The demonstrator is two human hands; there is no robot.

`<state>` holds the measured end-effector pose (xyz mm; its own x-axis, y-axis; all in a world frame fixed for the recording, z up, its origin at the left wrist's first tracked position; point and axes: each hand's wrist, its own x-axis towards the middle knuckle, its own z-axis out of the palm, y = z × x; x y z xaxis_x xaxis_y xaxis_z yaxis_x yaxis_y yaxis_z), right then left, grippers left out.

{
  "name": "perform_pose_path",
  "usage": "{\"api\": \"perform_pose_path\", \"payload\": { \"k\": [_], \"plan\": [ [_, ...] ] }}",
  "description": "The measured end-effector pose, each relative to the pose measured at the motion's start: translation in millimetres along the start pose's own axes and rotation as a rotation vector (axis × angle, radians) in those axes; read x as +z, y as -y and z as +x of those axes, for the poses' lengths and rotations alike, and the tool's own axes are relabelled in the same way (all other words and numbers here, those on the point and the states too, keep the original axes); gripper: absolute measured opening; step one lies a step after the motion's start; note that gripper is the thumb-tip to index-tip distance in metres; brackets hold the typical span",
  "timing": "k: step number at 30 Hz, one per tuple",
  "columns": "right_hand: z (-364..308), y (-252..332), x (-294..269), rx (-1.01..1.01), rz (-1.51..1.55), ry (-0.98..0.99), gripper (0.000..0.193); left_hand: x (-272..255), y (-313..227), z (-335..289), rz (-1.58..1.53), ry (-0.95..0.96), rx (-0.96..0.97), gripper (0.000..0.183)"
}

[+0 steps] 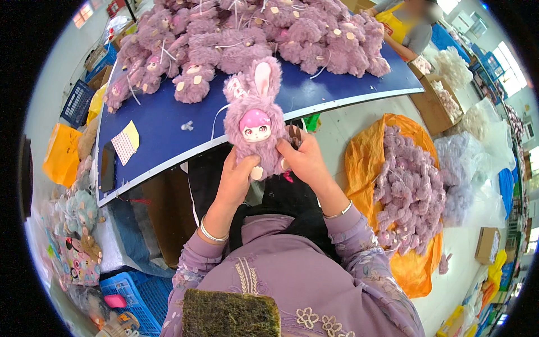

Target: The person trims loose threads and excess fabric from purple stuffed bunny toys using small scissors. They handle each toy individually, cutting stray threads and then placing the finished items into a pile on the table.

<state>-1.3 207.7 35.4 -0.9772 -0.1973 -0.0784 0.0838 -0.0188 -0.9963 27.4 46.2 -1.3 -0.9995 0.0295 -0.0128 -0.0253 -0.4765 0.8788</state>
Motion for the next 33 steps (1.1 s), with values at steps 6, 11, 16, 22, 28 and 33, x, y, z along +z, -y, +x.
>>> {"api": "perform_pose_path", "payload": {
  "k": [6,11,16,22,28,33],
  "plan": [
    [-5,-12,-18,-0.051,0.078,-0.056,0.017,13,2,4,0.025,0.077,-0.097,0.046],
    [-6,-28,-31,-0.165,0.089,-0.187,0.013,21,5,6,0.117,0.122,-0.090,0.054],
    [-33,-3,-91,-0.273,0.066,-0.392,0.008,-2,4,3,0.246,-0.112,-0.025,0.043],
    [-80,-48,-208,-0.435,0.730,-0.659,0.021,1,3,7,0.215,0.096,-0.043,0.038],
    [-62,-78,-81,0.156,-0.127,-0.002,0.028,61,-54,-12,0.252,0.685,0.131,0.036],
    [-58,-81,-55,-0.033,-0.406,0.273,0.029,122,-109,-47,0.088,1.210,0.308,0.059]
  ]
}}
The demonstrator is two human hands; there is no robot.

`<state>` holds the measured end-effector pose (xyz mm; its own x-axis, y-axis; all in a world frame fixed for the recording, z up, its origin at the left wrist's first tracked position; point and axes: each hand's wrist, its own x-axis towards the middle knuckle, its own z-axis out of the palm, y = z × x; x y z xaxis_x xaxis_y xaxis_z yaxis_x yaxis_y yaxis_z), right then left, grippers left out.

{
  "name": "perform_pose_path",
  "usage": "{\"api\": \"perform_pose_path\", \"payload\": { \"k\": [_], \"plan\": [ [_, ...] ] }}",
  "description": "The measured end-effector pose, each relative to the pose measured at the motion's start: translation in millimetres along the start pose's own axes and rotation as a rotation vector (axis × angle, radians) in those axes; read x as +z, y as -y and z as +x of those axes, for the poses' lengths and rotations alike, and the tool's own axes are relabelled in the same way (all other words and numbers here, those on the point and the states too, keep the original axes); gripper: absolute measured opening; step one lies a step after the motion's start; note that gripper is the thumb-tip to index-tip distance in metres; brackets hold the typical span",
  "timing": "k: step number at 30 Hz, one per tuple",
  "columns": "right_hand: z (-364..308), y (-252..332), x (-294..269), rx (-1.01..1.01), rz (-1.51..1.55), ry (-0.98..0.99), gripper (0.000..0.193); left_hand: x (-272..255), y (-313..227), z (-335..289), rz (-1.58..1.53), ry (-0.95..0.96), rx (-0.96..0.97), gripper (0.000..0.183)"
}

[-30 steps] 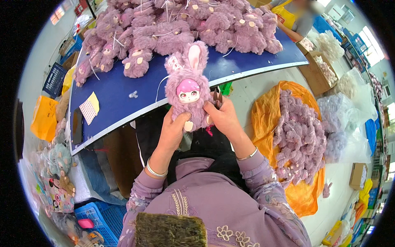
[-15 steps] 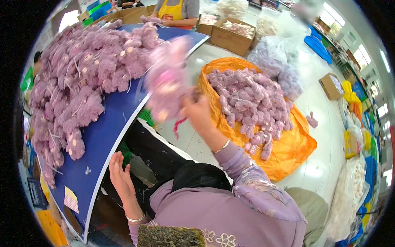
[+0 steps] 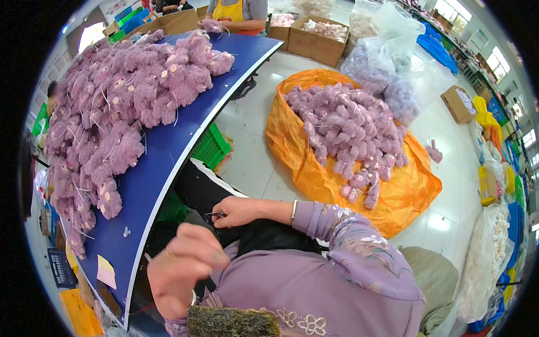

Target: The person trims loose threads and excess fabric from purple stuffed bunny toys using small scissors. They handle each toy individually, cutting stray threads and then placing the finished items into a pile on the table.

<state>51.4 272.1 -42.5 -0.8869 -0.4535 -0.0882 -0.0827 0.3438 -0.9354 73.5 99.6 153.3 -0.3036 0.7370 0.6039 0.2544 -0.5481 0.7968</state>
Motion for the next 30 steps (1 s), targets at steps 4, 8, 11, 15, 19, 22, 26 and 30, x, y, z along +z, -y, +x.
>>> {"api": "perform_pose_path", "payload": {
  "k": [4,8,11,15,19,22,26,30],
  "plan": [
    [1,-1,4,0.047,-0.043,0.054,0.030,23,26,12,0.031,-0.023,0.339,0.027],
    [2,4,-1,0.046,-0.053,0.002,0.028,5,-3,-5,-0.286,0.050,0.082,0.053],
    [6,9,1,0.015,-0.012,-0.036,0.025,3,-2,-20,-0.332,-0.152,0.236,0.048],
    [3,6,5,0.166,0.021,0.006,0.021,2,-12,-39,-0.223,-0.344,0.402,0.038],
    [11,13,8,0.274,0.064,0.093,0.022,0,-28,-53,0.032,-0.537,0.453,0.024],
    [14,12,10,0.275,0.028,0.102,0.022,-7,-41,-58,0.176,-0.594,0.411,0.016],
    [14,16,10,0.358,0.056,0.077,0.022,-27,-46,-64,0.285,-0.557,0.537,0.019],
    [15,18,10,0.408,0.067,0.090,0.022,-30,-48,-67,0.344,-0.590,0.616,0.015]
  ]
}}
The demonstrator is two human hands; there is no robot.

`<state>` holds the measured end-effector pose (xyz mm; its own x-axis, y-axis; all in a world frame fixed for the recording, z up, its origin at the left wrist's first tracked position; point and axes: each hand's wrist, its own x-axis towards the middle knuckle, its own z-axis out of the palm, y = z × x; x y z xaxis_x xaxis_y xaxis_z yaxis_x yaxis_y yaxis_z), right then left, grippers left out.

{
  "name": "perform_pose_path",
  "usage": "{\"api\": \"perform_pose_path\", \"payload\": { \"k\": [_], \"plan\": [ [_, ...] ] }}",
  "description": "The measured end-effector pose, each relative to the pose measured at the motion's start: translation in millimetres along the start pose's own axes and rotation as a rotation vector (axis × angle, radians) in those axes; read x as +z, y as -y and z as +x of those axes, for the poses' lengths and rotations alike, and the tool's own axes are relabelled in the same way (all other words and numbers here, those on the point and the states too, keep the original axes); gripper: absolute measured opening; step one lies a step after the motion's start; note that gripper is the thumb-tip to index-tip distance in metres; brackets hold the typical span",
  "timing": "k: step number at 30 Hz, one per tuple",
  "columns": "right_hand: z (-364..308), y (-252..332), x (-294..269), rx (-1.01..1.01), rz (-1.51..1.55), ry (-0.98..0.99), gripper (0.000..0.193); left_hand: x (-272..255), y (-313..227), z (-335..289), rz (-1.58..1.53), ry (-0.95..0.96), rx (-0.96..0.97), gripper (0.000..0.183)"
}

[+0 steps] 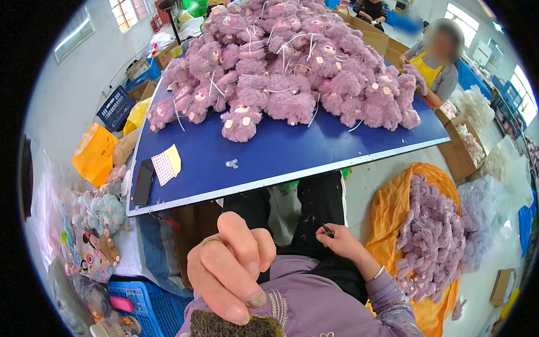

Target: The person trims loose threads and excess fabric from purple stuffed bunny toys using small scissors. They handle each toy individually, cutting stray threads and then placing the finished items into a pile on the table.

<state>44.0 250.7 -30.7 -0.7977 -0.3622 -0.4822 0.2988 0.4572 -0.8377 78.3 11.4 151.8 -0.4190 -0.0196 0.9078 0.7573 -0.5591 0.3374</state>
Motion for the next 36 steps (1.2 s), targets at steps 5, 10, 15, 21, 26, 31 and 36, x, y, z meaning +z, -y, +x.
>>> {"api": "perform_pose_path", "payload": {
  "k": [5,10,15,21,26,31,36],
  "plan": [
    [10,-18,5,-0.171,0.011,-0.027,0.021,-1,1,-1,0.049,-0.043,0.100,0.008],
    [8,-10,4,-0.059,-0.022,-0.008,0.021,-3,-4,-1,0.068,0.010,0.142,0.007],
    [9,-18,4,-0.092,-0.018,-0.015,0.021,-18,-3,12,0.119,0.160,0.258,0.010],
    [10,-24,1,-0.073,0.009,-0.028,0.021,-15,13,19,0.061,0.143,0.443,0.013],
    [5,-13,1,-0.009,0.000,-0.001,0.020,-11,7,17,-0.068,0.086,0.237,0.010],
    [15,26,-18,-0.160,-0.044,-0.043,0.018,-26,3,0,0.276,-0.010,-0.167,0.011],
    [75,111,-52,-0.431,-0.170,-0.132,0.021,-78,54,-37,0.691,-0.043,-0.646,0.012]
  ]
}}
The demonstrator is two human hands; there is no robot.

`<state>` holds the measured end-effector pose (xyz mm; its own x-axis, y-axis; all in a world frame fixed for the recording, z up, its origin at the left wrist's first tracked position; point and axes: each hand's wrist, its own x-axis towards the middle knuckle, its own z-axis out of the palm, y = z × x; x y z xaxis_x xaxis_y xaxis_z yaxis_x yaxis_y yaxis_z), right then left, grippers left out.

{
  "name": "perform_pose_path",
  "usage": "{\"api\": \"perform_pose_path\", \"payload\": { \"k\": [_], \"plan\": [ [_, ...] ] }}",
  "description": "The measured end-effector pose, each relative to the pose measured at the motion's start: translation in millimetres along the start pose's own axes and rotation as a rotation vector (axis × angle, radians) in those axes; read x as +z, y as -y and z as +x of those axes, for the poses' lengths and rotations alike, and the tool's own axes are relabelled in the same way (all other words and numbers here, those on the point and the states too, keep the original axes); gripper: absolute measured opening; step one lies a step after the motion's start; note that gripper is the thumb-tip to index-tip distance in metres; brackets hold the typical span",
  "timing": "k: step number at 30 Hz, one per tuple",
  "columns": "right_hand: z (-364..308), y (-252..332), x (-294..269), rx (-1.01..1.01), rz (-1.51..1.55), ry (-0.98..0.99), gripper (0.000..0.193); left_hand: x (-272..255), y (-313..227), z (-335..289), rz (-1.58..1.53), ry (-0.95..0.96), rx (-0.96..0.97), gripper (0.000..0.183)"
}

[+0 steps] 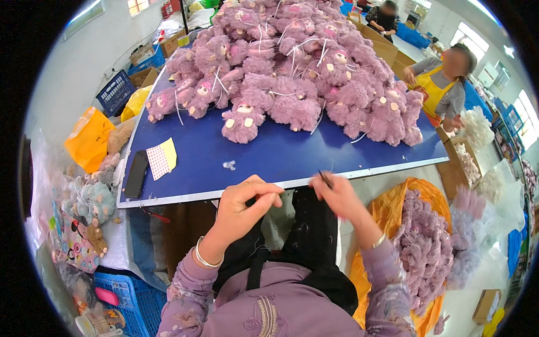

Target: The person trims loose threads and excess fabric from purple stuffed bunny toys using small scissors. They handle each toy individually, cutting stray threads and then placing the finished items into a pile on the table.

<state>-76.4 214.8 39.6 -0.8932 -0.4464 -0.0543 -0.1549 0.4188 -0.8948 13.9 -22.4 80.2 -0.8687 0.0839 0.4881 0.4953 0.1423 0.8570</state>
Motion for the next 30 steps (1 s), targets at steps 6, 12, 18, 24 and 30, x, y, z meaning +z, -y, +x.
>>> {"api": "perform_pose_path", "payload": {
  "k": [6,12,18,24,30],
  "plan": [
    [145,75,51,-0.691,-0.373,-0.187,0.034,2,46,-22,-0.047,-0.006,-0.243,0.011],
    [199,37,92,-0.392,-0.498,-0.051,0.045,-2,56,-29,-0.051,-0.125,-0.257,0.010],
    [118,27,77,-0.258,-0.130,0.122,0.033,-26,65,-16,0.316,-0.444,-0.110,0.035],
    [68,30,64,-0.137,-0.005,0.203,0.029,-15,86,-1,0.673,-0.235,-0.013,0.022],
    [71,5,75,-0.173,0.278,0.172,0.029,-18,84,12,0.629,-0.152,-0.018,0.015]
  ]
}}
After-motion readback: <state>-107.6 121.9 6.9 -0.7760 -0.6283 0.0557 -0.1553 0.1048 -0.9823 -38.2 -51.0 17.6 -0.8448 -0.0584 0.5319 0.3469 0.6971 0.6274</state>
